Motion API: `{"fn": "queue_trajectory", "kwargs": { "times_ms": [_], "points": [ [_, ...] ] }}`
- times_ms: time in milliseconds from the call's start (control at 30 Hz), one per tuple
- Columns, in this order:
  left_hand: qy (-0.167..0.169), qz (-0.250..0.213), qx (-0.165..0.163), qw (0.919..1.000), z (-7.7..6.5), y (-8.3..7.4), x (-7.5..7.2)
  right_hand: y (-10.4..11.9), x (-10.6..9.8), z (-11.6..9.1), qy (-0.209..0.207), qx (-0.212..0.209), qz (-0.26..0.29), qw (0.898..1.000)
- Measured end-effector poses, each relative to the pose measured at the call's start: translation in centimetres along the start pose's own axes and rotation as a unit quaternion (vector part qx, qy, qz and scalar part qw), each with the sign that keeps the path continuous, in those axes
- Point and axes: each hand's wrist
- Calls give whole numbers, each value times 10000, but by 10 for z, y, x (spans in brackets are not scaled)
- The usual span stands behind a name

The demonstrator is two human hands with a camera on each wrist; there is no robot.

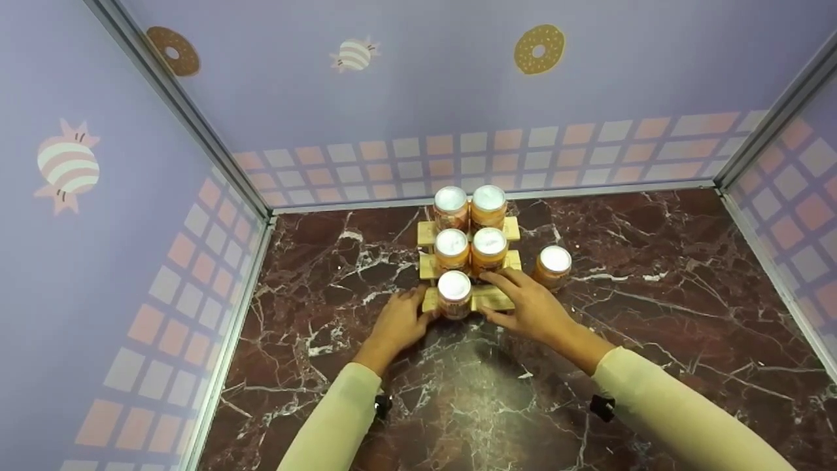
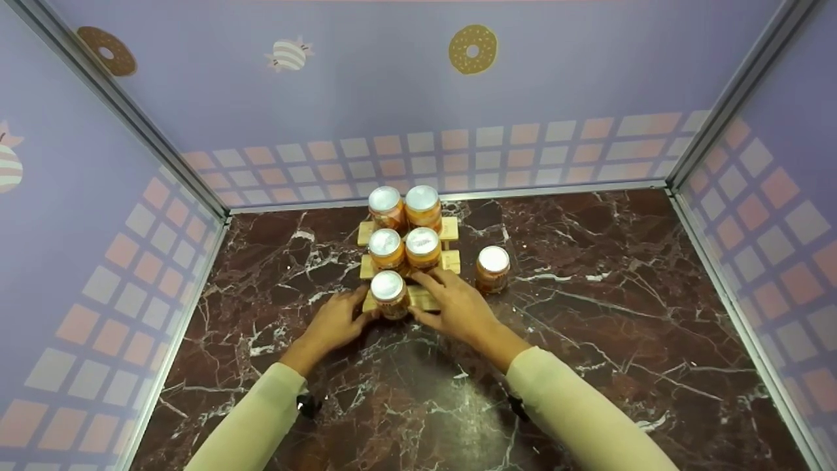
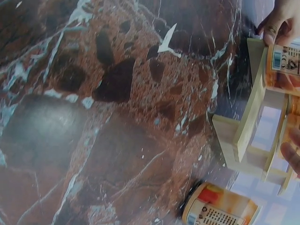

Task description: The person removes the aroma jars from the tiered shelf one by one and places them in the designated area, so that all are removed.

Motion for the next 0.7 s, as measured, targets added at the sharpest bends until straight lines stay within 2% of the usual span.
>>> {"fn": "queue_trajectory", "kwargs": {
  "times_ms": [267,500,700],
  "points": [
    [90,-9,-55,9999,0,-1,-2,8,7,4,16,-58,149,9999],
    [85,129,100,9998,1,2,0,14,11,8,-155,-224,322,9991],
    [105,168,125,9997,2,3,1,19,14,10,-63,-223,345,9991]
  ]
}}
Point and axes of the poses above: each hand's wrist, its own z-axis towards the middle knuckle, its own x-axis out of the palm, y = z × x, and after that the axes turned 12 degrees about -z, right-handed
